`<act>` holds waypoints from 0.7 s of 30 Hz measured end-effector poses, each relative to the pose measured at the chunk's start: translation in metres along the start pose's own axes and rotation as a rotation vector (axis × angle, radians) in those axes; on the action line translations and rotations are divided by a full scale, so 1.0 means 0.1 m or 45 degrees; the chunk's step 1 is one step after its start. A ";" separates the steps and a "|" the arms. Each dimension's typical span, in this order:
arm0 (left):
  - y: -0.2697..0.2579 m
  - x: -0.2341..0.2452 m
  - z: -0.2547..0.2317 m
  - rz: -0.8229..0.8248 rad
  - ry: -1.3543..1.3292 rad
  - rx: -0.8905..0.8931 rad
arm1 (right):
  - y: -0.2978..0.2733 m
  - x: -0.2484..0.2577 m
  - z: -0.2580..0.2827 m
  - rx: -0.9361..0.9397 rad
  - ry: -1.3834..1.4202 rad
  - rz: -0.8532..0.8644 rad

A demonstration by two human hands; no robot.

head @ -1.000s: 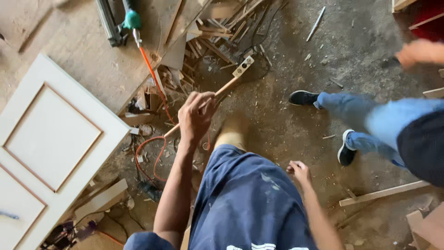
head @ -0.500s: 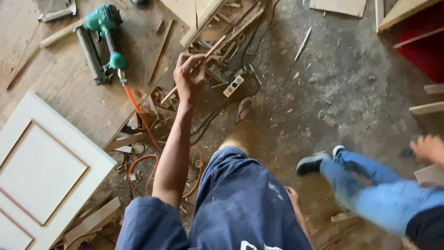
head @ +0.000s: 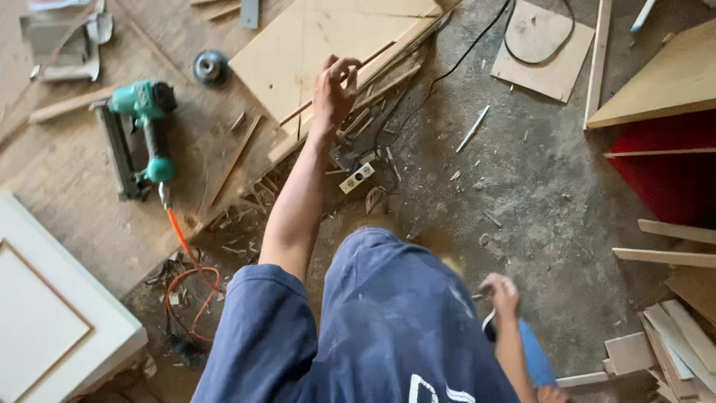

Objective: The person marks and cuts thin wooden trim pieces using a pen and an angle grinder, then fits them onto the panels of a white door.

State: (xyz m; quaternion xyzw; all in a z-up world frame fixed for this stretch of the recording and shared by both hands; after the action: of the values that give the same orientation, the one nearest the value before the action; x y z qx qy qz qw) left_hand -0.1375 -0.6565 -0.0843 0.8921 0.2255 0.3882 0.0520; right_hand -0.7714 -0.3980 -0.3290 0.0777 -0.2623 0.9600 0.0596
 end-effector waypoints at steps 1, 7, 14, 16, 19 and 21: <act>0.08 -0.08 -0.01 0.021 0.012 0.021 | 0.03 -0.16 0.47 -0.188 0.079 -0.131; 0.43 -0.50 -0.01 0.016 0.106 0.120 | 0.83 -0.83 2.14 -0.207 0.121 -0.087; 0.47 -0.51 -0.20 -0.210 0.569 0.086 | 1.85 -1.96 4.14 0.277 -0.262 0.374; 0.46 -0.57 -0.15 -0.227 0.574 0.154 | 2.19 -2.33 4.74 0.438 -0.347 0.465; 0.44 -0.63 -0.27 -0.268 0.542 0.327 | 2.77 -2.80 5.55 0.750 -0.510 0.631; 0.50 -0.62 -0.26 -0.340 0.555 0.435 | 3.12 -3.29 5.93 0.930 -0.544 0.756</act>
State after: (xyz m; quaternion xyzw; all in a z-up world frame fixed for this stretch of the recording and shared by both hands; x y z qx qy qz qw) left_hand -0.1747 -0.7307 -0.0943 0.7460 0.4084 0.5168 -0.0978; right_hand -0.4274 -0.9929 -0.0380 0.2101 0.0731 0.9272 -0.3015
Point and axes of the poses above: each hand's wrist, its own y-axis towards the middle knuckle, its own x-axis out of the back of the hand, z = x × y, the point moved 5 cm from there along y, towards the middle knuckle, and after that the axes turned 11 degrees about y, right-handed, at the moved point
